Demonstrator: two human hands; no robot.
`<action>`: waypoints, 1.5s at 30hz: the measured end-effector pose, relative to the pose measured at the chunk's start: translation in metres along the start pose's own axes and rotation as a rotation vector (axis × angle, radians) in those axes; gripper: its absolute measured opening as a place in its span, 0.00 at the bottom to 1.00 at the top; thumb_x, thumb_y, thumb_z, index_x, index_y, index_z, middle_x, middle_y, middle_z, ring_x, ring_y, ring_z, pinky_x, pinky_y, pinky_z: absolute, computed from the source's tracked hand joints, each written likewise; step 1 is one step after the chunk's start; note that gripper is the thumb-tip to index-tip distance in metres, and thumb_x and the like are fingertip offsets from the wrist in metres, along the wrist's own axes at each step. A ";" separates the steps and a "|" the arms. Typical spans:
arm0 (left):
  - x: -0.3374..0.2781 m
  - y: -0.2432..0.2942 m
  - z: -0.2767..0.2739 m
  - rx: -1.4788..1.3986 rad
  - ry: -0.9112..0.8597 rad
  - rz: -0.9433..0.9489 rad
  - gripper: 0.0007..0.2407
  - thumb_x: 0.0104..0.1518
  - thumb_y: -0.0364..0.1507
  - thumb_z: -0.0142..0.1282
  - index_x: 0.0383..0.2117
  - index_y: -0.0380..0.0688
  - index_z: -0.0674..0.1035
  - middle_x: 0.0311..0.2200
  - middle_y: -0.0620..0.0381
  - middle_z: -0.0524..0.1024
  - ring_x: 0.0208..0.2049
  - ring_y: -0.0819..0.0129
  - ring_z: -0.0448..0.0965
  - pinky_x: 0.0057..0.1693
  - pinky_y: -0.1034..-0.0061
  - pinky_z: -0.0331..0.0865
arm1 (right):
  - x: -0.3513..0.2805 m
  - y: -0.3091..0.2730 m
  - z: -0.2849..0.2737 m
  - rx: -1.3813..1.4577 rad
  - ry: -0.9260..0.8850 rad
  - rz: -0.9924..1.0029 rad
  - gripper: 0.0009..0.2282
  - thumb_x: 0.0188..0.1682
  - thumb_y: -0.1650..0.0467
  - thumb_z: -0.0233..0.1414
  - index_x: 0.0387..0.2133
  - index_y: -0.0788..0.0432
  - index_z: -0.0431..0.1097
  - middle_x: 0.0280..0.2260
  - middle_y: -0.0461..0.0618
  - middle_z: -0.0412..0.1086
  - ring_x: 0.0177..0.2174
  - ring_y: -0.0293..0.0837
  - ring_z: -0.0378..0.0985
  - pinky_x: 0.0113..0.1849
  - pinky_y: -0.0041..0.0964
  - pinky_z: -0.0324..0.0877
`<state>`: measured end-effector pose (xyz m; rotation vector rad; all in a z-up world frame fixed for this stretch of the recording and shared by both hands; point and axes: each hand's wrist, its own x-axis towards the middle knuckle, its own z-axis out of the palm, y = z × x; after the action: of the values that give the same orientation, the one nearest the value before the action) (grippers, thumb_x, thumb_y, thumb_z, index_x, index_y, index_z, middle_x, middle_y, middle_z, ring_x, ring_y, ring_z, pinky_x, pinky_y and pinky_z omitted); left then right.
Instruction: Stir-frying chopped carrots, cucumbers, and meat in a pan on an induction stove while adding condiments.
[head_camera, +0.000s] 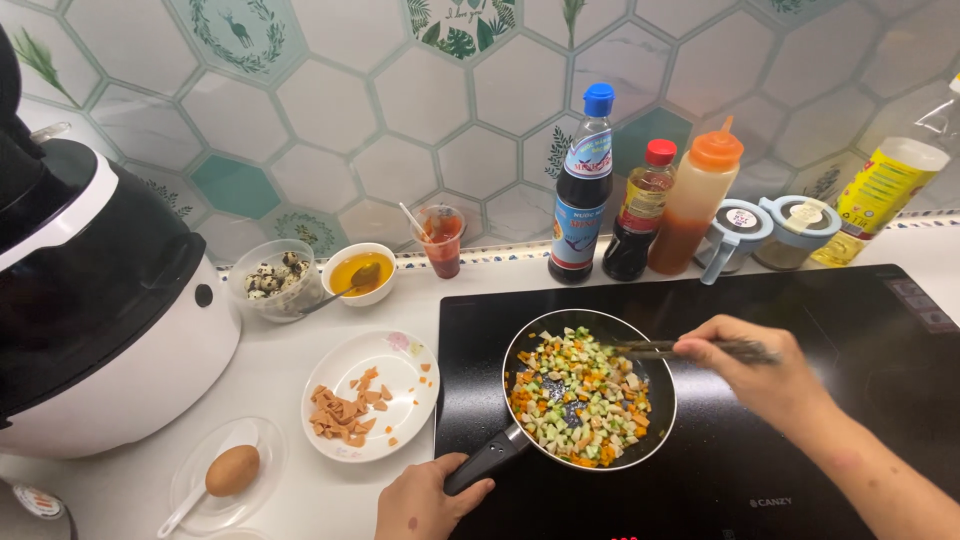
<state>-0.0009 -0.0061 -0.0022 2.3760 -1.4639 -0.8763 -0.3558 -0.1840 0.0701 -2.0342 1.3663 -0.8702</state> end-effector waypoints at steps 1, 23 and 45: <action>0.000 0.001 0.000 -0.001 0.000 0.000 0.16 0.46 0.51 0.64 0.41 0.72 0.85 0.29 0.62 0.84 0.36 0.64 0.85 0.47 0.70 0.77 | -0.004 -0.002 0.001 0.000 0.000 0.000 0.07 0.46 0.70 0.59 0.32 0.63 0.80 0.26 0.48 0.78 0.28 0.36 0.77 0.32 0.31 0.73; 0.000 -0.002 0.000 -0.009 0.019 0.011 0.16 0.46 0.50 0.65 0.41 0.71 0.85 0.29 0.63 0.84 0.36 0.64 0.85 0.47 0.70 0.76 | -0.008 -0.012 0.032 0.138 -0.105 -0.064 0.08 0.47 0.69 0.58 0.32 0.63 0.80 0.25 0.47 0.79 0.28 0.35 0.78 0.32 0.30 0.74; 0.005 -0.005 -0.001 0.078 -0.031 0.046 0.19 0.47 0.53 0.63 0.44 0.69 0.83 0.31 0.61 0.84 0.40 0.65 0.85 0.49 0.69 0.76 | -0.006 -0.003 0.024 0.382 -0.238 0.002 0.08 0.48 0.70 0.56 0.30 0.64 0.81 0.26 0.46 0.80 0.30 0.34 0.80 0.35 0.31 0.78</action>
<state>0.0049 -0.0078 -0.0054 2.3840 -1.5859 -0.8646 -0.3372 -0.1755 0.0555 -1.7736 0.9876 -0.7884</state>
